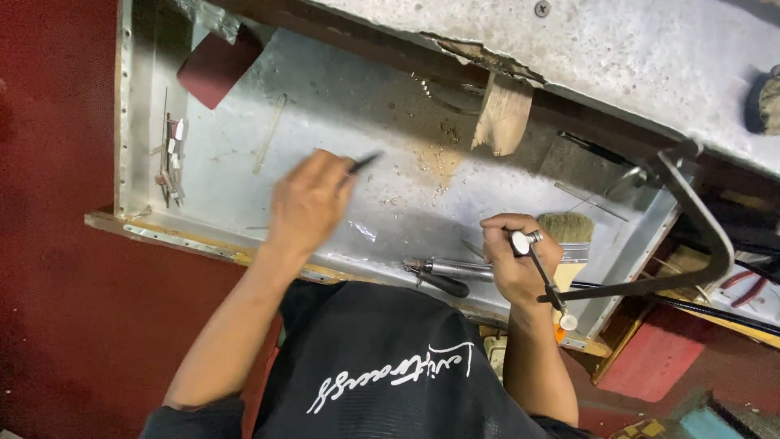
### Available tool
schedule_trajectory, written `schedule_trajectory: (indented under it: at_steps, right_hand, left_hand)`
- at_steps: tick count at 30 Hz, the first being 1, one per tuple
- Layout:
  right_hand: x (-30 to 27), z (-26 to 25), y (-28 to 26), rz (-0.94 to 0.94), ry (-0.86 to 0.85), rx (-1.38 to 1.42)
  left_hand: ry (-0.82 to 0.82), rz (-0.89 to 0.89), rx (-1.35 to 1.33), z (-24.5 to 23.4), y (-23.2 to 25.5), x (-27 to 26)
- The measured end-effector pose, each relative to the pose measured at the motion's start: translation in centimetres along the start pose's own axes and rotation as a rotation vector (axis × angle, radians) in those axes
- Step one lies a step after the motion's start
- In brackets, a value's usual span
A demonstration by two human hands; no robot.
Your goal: Using a jeweler's saw to precisely cut a small metal piece supported by a wooden bench pin.
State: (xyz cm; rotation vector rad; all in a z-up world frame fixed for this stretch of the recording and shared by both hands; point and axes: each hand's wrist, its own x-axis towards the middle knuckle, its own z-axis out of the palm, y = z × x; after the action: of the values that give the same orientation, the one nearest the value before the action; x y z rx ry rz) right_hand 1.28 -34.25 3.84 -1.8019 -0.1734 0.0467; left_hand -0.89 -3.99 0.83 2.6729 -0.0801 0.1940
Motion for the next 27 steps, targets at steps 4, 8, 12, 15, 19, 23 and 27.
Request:
schedule_trajectory:
  at_steps: [4, 8, 12, 15, 19, 23, 27]
  right_hand:
    - [0.2, -0.3, -0.3, -0.050, 0.015, -0.035]
    - [-0.5, -1.1, 0.8, -0.068, 0.018, 0.003]
    - [-0.4, -0.4, -0.4, -0.057, 0.060, 0.005]
    - [-0.1, -0.8, -1.3, -0.017, 0.043, -0.003]
    - [-0.4, -1.2, -0.1, 0.052, 0.078, 0.088]
    - [2.0, -2.2, -2.2, -0.001, 0.109, 0.219]
    - [4.8, -3.7, -3.9, -0.033, 0.212, 0.197]
  left_hand:
    - [-0.076, 0.115, 0.076, 2.2, 0.4, -0.5]
    - [-0.152, 0.136, 0.090, 2.3, 0.4, -0.1]
    - [-0.202, 0.133, 0.120, 2.3, 0.5, 0.4]
    - [-0.198, 0.080, 0.026, 0.5, 1.2, 1.3]
    - [-0.154, 0.031, -0.150, -0.7, 1.2, 1.3]
    - [-0.113, -0.144, -0.462, -1.6, 1.9, 1.3]
    - [-0.079, -0.265, -0.659, -3.0, 3.2, 1.8]
